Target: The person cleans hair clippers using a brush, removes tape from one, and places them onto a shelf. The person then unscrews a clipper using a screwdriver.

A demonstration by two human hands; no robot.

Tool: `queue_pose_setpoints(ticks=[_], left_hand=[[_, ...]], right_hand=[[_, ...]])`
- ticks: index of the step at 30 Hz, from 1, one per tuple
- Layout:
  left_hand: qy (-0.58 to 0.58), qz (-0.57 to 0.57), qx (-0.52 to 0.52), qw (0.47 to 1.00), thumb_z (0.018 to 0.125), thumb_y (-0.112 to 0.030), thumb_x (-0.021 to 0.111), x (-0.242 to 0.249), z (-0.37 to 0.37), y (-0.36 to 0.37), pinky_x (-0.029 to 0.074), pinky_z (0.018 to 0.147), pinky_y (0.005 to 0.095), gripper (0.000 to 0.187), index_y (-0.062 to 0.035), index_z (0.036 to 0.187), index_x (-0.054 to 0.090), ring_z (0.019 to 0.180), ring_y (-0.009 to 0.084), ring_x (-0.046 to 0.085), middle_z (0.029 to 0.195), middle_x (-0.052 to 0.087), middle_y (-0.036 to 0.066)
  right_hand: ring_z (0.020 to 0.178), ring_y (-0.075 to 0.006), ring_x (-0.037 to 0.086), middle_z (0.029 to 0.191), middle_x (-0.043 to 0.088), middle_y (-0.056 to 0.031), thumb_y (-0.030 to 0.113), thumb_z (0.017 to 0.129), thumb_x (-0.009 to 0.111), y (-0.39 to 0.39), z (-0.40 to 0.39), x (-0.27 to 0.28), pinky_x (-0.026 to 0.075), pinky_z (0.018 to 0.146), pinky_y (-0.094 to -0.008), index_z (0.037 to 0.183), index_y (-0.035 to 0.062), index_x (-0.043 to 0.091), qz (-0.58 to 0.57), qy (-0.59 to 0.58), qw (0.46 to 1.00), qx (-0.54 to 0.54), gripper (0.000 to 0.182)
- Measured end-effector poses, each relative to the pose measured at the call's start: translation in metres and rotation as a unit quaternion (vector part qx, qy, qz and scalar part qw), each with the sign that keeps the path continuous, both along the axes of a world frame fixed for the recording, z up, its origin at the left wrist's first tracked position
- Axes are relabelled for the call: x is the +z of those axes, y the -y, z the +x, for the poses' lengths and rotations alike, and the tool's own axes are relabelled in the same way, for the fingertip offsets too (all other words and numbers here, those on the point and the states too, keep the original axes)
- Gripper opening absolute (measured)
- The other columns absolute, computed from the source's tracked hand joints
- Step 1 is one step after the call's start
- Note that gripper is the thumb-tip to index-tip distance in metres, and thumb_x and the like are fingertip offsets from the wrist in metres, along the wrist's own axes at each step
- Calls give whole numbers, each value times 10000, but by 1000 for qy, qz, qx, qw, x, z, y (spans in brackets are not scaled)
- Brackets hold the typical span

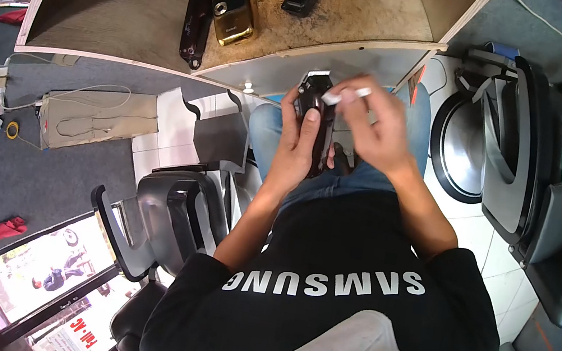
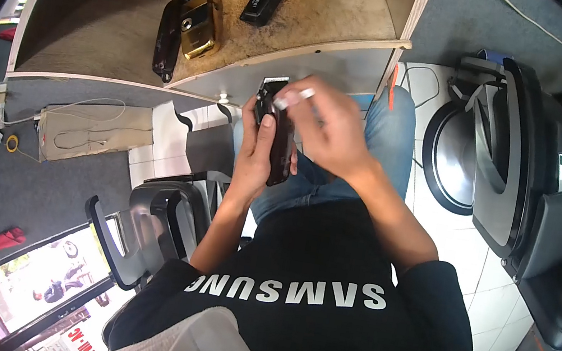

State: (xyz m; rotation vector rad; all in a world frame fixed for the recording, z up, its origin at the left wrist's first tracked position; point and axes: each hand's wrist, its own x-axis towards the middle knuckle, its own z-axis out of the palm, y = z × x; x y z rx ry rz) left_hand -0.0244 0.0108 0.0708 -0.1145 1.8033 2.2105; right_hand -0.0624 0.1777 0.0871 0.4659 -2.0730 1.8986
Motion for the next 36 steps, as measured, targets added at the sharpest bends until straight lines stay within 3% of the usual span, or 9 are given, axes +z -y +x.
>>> queue_pose_setpoints(ticks=[5,9,12,17,20,26,28,33,36], left_hand=[[-42,-106,-10,993,1124,-253,585,-1,-2,-7,488,527,240,679,-120,1655,182,695,102,579,1284,525,164],[-14,-116,-29,993,1109,-317,629,-18,0,-1,482,525,238,683,1,1607,285,662,83,569,1046,600,89],[13,-138,-36,990,1106,-339,635,-16,-1,-1,477,519,236,674,34,1569,317,645,75,562,920,600,42],[11,-87,-26,996,1104,-333,641,-9,-2,-2,478,506,248,554,26,1443,390,625,81,573,911,582,51],[0,-57,-43,997,1101,-302,646,-11,-7,-1,487,503,259,480,14,1363,399,615,89,585,916,588,75],[-30,-56,-33,997,1058,-87,662,-11,-4,-5,551,545,288,478,-11,1373,311,652,130,653,977,628,129],[-45,-137,-63,988,1000,-64,729,-8,-8,-1,552,572,294,605,-7,1398,276,711,159,699,1017,644,144],[-80,-290,-53,952,948,-159,773,-8,-7,-5,574,858,432,633,44,1420,404,964,382,742,1189,694,274],[-98,-378,-48,919,923,-221,786,-4,-5,-6,574,858,482,581,29,1363,500,1009,467,717,1200,688,286]], right_hand=[[804,-350,715,910,723,-157,104,1019,673,4,-16,-4,556,721,-420,987,1,703,76,-50,986,-140,112],[801,-339,718,893,718,-141,112,1014,681,2,-6,2,557,713,-419,978,18,712,92,-99,991,-10,105],[788,-336,722,885,719,-146,101,1020,670,5,-16,-12,558,716,-419,975,10,708,149,-112,975,-122,108],[803,-323,727,875,715,-143,100,1022,679,1,0,4,561,723,-417,967,-2,703,15,-14,999,25,119],[777,-294,725,876,719,-133,70,1019,662,2,-7,-3,556,705,-408,967,5,706,173,-147,974,-19,93],[770,-321,671,849,687,-114,68,962,679,-4,-4,6,521,717,-411,951,31,695,87,-96,991,-32,42],[764,-300,663,832,675,-100,79,961,681,-2,0,5,502,712,-413,935,38,694,174,-151,971,68,51],[781,-299,594,843,655,-73,107,946,708,-7,-11,3,432,721,-418,895,48,679,212,-169,950,-158,84],[786,-294,584,858,656,-62,107,946,707,-8,-5,10,425,731,-415,904,46,690,212,-179,960,-27,76]])
